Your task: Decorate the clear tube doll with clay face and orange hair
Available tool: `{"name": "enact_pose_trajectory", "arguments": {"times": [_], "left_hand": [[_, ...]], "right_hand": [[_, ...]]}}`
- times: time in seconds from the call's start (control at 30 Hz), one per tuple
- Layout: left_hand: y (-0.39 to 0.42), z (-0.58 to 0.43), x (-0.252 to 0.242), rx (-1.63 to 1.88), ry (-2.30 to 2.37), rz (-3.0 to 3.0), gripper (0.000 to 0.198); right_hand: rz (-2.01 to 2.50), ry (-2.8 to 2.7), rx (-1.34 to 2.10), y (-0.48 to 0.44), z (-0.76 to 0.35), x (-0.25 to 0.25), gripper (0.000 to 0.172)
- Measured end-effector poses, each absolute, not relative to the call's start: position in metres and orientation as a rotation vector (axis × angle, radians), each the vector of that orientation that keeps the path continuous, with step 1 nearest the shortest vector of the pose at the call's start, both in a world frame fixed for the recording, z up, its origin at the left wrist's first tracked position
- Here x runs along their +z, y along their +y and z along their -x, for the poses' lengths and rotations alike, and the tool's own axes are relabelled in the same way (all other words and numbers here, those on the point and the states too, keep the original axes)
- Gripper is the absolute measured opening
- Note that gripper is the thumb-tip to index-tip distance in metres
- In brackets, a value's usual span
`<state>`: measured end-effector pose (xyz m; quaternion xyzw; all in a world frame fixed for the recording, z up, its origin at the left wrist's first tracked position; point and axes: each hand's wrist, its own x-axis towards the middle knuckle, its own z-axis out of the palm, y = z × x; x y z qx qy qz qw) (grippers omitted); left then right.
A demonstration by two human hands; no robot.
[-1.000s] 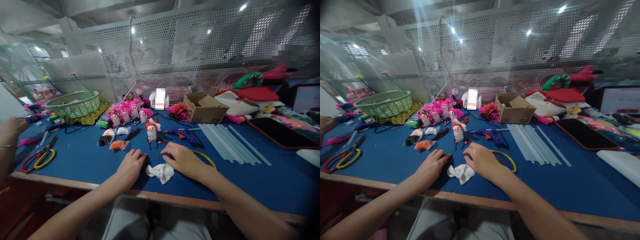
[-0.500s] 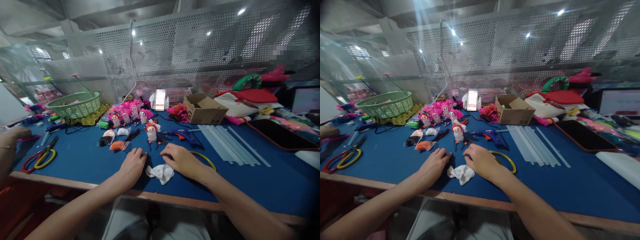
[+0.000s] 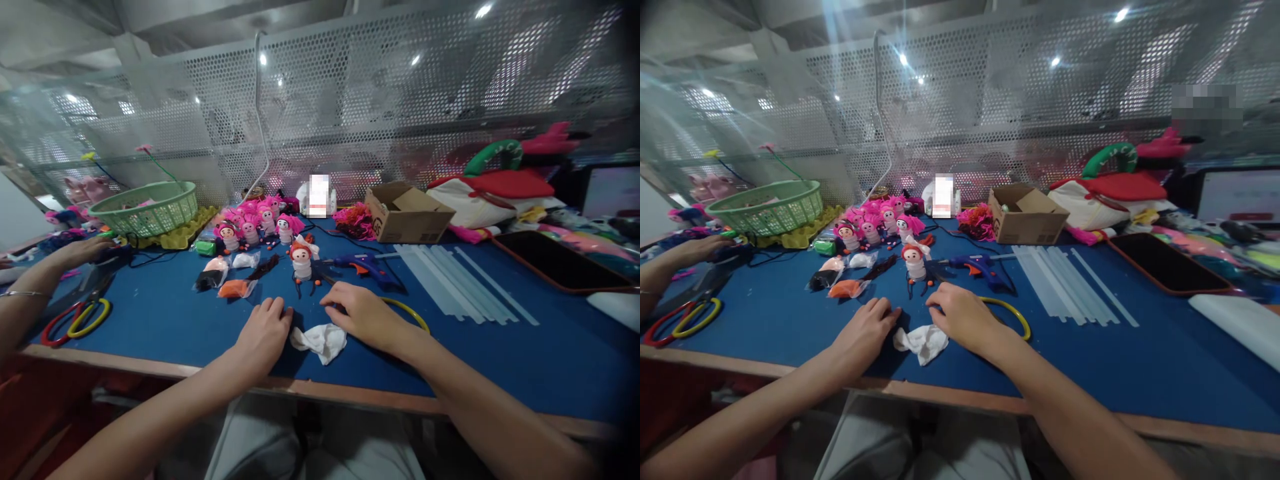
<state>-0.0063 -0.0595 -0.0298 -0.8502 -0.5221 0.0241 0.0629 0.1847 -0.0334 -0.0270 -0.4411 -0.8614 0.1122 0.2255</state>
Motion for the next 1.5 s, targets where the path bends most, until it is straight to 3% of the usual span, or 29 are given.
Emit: {"name": "enact_pose_trajectory", "arguments": {"times": [0.43, 1.5], "left_hand": [[-0.053, 0.010, -0.030, 0.032, -1.572, 2.601, 0.028], [-0.011, 0.020, -0.023, -0.518, -1.679, 2.941, 0.010]], "right_hand": [[1.195, -2.352, 0.316, -0.034, -0.185, -0.027, 0.018], [1.138, -2.281, 0.414, -0.031, -0.184, -0.028, 0.019]]}}
